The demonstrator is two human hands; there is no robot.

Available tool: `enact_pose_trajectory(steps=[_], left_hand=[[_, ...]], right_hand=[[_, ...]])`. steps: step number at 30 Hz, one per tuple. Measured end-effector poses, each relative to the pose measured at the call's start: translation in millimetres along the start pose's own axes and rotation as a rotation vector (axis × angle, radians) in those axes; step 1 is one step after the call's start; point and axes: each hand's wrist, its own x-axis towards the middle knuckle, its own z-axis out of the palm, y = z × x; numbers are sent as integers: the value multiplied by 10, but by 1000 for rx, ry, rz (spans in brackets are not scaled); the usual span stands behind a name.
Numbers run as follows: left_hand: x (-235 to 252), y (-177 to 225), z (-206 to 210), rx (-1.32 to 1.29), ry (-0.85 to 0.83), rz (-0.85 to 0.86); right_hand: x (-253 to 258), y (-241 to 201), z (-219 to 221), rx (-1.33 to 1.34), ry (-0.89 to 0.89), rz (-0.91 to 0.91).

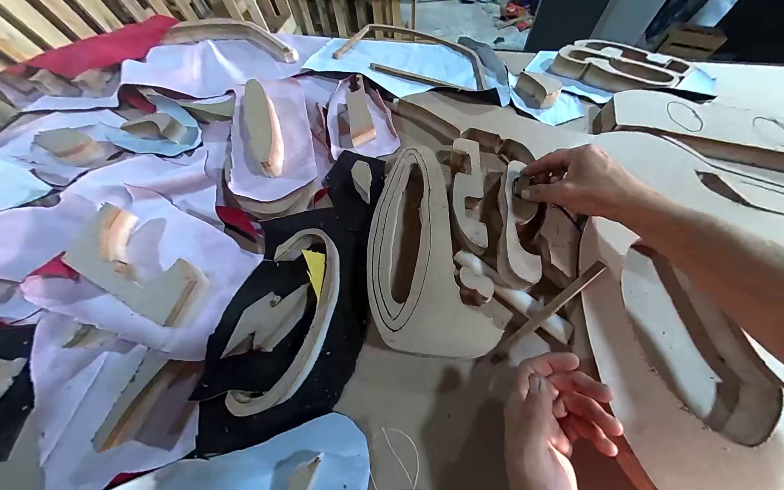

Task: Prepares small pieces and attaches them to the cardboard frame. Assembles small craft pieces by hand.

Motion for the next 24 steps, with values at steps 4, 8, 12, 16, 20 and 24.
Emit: enact_pose_trajectory(steps=[4, 8, 12, 16, 20, 24], left_hand=[[3, -19, -8, -1, 1, 8], [6, -20, -6, -3, -3, 9], [10, -39, -11, -9, -16, 5], [5, -59, 5, -4, -21, -4], [-8, -57, 14, -2, -19, -12], [-37, -44, 95, 267, 7, 73]], right_hand=[[2, 9, -8, -107, -8, -85], [43, 59, -21, -132, -41, -153], [64, 73, -49, -125, -80, -182], [88, 45, -65, -103, -112, -200], [75, -36, -68, -75, -112, -207], [18, -140, 1, 59, -33, -161]])
